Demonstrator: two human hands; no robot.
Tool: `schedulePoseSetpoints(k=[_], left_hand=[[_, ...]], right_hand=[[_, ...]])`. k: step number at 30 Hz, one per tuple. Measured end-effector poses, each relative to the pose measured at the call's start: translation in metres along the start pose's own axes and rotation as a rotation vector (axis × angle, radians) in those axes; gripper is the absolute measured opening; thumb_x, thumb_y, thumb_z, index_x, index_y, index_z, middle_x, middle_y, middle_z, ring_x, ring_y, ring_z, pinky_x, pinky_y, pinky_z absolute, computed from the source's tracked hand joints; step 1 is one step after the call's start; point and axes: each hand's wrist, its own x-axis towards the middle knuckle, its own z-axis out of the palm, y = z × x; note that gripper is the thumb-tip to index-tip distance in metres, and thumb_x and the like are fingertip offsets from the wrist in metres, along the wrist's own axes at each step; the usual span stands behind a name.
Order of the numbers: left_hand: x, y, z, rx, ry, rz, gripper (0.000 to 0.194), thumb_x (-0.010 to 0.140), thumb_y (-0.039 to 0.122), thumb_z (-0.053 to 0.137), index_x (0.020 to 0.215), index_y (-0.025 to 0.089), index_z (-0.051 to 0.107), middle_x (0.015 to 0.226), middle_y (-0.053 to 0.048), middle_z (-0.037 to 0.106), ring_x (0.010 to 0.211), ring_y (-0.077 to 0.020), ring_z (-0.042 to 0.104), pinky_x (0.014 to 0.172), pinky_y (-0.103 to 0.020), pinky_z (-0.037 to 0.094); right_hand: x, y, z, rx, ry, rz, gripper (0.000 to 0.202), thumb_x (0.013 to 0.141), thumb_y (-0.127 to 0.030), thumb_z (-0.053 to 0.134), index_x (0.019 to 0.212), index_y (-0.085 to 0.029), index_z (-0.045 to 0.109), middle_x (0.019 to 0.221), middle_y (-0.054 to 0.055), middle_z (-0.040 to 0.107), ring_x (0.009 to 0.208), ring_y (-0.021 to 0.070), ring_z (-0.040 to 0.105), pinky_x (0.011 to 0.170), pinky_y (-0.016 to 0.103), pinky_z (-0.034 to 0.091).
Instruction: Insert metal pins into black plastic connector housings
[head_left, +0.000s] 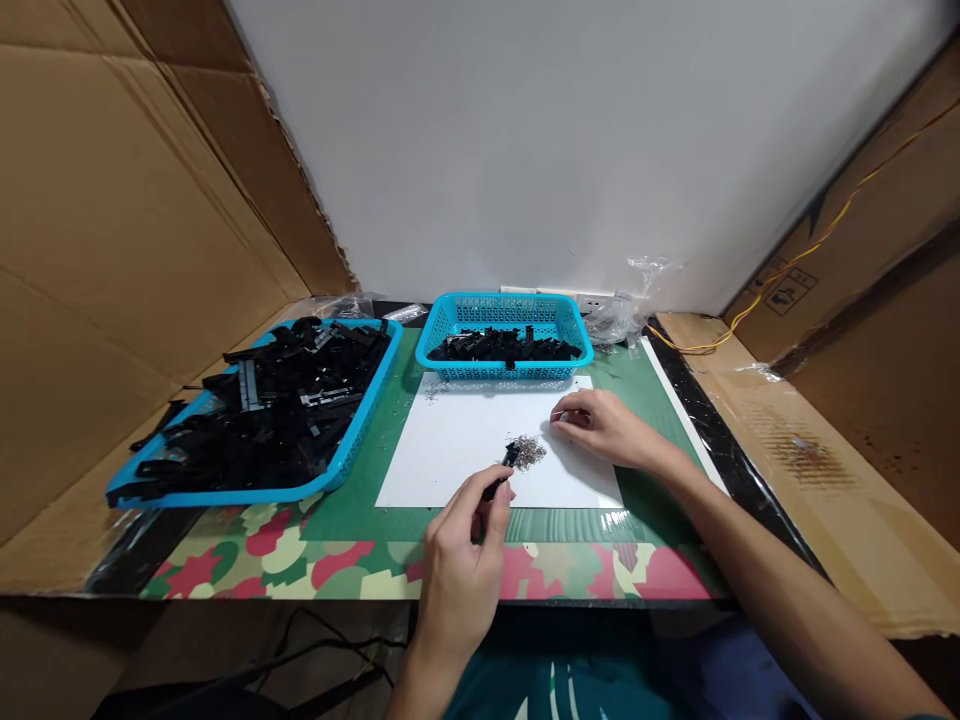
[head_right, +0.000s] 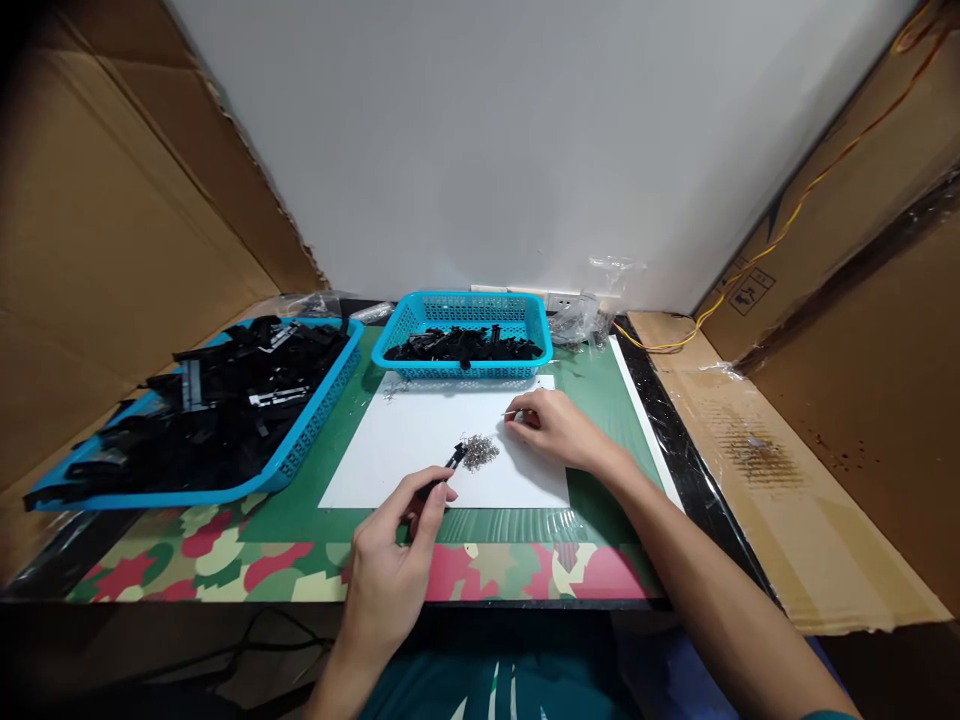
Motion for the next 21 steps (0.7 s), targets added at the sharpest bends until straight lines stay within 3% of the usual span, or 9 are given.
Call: schedulePoseSetpoints(k=[7,15,21], left_hand=[[0.001,-0.002,0.001,-0.014,0.023,0.045,0.022,0.105,0.026,0.057,0.116,0.024,0.077,0.099,-0.003,0.063,0.065,-0.0114,0.051,0.061,-0.024,0.043],[0.0,-0.003,0.004,0.018,-0.008,0.051,0.024,0.106,0.022,0.055,0.121,0.025,0.074,0.102,-0.003,0.06,0.069,-0.0112,0.052,0.066,-0.024,0.045],[-0.002,-0.002,0.004,0.016,-0.017,0.04,0.023,0.106,0.022,0.054,0.118,0.024,0.074,0.103,-0.004,0.061,0.068,-0.0116,0.054,0.066,-0.024,0.046]], right_hand=[[0.006,-0.013,0.015,-0.084,0.002,-0.075,0.01,0.092,-0.015,0.071,0.093,-0.017,0.081,0.071,0.002,0.065,0.071,0.0165,0.055,0.07,0.029,0.036],[0.01,-0.016,0.021,-0.082,-0.083,-0.038,0.012,0.094,-0.012,0.067,0.091,-0.017,0.078,0.087,0.006,0.074,0.083,0.0201,0.061,0.079,0.032,0.04],[0.005,-0.015,0.018,-0.15,-0.005,-0.048,0.011,0.101,-0.015,0.06,0.097,-0.017,0.07,0.097,0.008,0.073,0.091,0.0232,0.059,0.087,0.038,0.039]])
